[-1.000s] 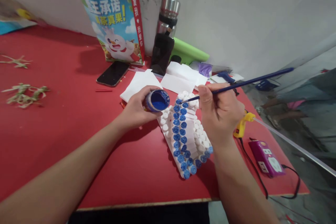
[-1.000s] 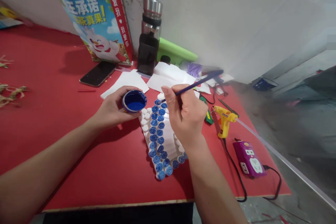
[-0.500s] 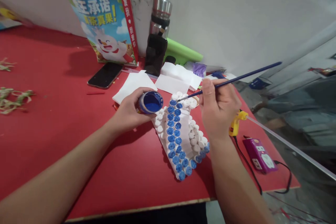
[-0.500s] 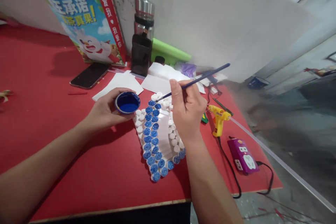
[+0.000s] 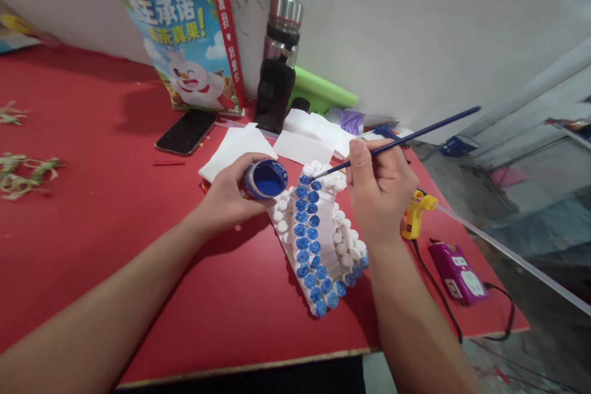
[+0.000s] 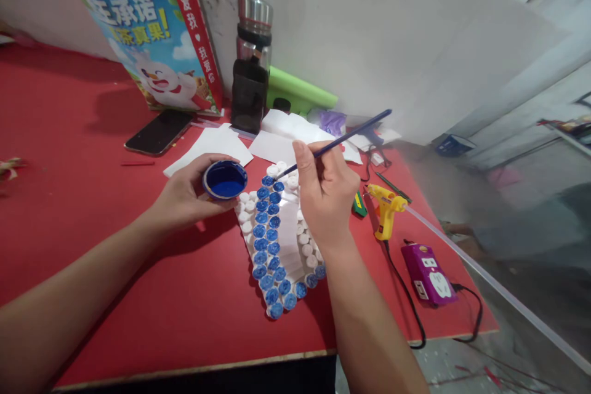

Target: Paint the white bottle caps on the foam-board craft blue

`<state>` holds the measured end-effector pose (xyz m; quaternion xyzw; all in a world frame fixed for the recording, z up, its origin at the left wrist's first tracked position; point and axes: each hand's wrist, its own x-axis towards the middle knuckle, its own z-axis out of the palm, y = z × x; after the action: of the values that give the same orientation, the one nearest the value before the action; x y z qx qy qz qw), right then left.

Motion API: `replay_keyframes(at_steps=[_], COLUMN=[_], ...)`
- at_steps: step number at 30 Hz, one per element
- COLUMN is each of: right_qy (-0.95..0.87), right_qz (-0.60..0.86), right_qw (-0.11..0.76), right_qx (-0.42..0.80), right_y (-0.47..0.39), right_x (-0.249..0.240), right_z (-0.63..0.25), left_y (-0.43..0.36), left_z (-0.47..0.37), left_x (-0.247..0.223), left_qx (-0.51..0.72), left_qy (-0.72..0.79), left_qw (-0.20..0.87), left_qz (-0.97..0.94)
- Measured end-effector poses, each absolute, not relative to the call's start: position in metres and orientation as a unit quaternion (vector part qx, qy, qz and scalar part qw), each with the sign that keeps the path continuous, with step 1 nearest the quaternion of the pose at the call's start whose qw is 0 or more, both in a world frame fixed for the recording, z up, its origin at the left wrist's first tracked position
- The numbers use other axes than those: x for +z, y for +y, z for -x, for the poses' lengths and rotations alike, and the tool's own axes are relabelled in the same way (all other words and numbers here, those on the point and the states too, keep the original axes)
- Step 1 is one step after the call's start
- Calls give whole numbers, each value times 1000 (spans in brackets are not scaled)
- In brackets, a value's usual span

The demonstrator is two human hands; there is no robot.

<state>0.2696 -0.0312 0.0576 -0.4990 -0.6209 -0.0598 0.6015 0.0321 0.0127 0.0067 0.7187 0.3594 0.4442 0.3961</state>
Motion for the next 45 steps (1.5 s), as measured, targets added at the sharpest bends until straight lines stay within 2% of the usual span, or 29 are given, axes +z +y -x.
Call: replay_keyframes(at_steps=[45], right_qy=[-625], right_qz=[489], right_qw=[606], right_qx=[-54], right_y=[-33], right_x=[57], right_z=[-263], left_y=[15], left_z=[-32], left_x=[3], left_qx=[450], left_qy=[348], left_qw=[386], left_qz=[-726])
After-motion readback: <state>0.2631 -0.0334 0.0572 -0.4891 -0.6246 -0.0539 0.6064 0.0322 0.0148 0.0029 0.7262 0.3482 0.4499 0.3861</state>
